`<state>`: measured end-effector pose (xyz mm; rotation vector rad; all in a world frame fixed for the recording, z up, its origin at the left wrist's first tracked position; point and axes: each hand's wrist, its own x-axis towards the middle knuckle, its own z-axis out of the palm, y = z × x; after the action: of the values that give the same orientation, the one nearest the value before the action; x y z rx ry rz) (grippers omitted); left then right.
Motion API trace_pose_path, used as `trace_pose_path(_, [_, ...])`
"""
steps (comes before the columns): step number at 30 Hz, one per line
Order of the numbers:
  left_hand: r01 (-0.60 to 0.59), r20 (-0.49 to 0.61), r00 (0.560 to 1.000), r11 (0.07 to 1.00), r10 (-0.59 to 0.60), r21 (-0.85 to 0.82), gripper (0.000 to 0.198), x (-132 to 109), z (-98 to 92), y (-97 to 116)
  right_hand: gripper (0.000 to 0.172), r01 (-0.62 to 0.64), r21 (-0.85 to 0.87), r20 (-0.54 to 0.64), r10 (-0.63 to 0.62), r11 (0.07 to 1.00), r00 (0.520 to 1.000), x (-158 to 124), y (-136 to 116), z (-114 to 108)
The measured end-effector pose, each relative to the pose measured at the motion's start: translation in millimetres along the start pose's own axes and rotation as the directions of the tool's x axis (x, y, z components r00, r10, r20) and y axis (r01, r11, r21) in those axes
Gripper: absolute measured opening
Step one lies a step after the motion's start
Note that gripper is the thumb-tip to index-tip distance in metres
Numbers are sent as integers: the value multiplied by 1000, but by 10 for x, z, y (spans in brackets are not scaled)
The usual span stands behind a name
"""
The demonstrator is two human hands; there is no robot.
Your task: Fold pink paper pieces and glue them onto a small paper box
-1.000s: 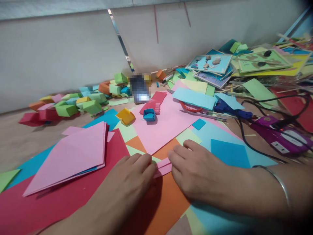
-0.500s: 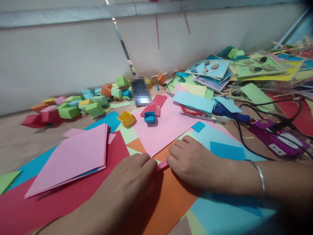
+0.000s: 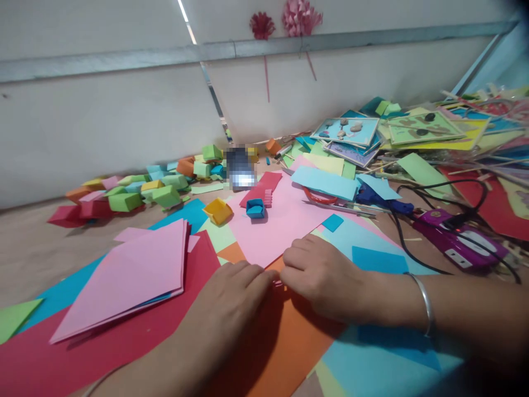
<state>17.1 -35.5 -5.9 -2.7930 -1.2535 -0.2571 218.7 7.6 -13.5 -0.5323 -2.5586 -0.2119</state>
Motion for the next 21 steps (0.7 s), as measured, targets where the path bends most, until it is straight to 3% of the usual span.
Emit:
trace_pose_path(6, [-101, -155, 979, 977, 131, 188, 28, -14, -66, 64, 23, 41, -58, -63, -44, 997, 997, -3, -132, -14])
trace_pose_path(11, [-106, -128, 980, 947, 151, 303, 34, 24, -132, 62, 24, 131, -148, -39, -138, 980, 990, 11, -30, -43])
trace_pose_path(17, [-85, -71, 991, 942, 113, 325, 27, 23, -127, -17, 23, 117, -111, 21, -116, 987, 993, 29, 99, 26])
trace_pose_path(21, [-67, -97, 990, 944, 104, 324, 26, 19, -101, 10, 23, 105, -124, -28, -110, 987, 994, 33, 42, 17])
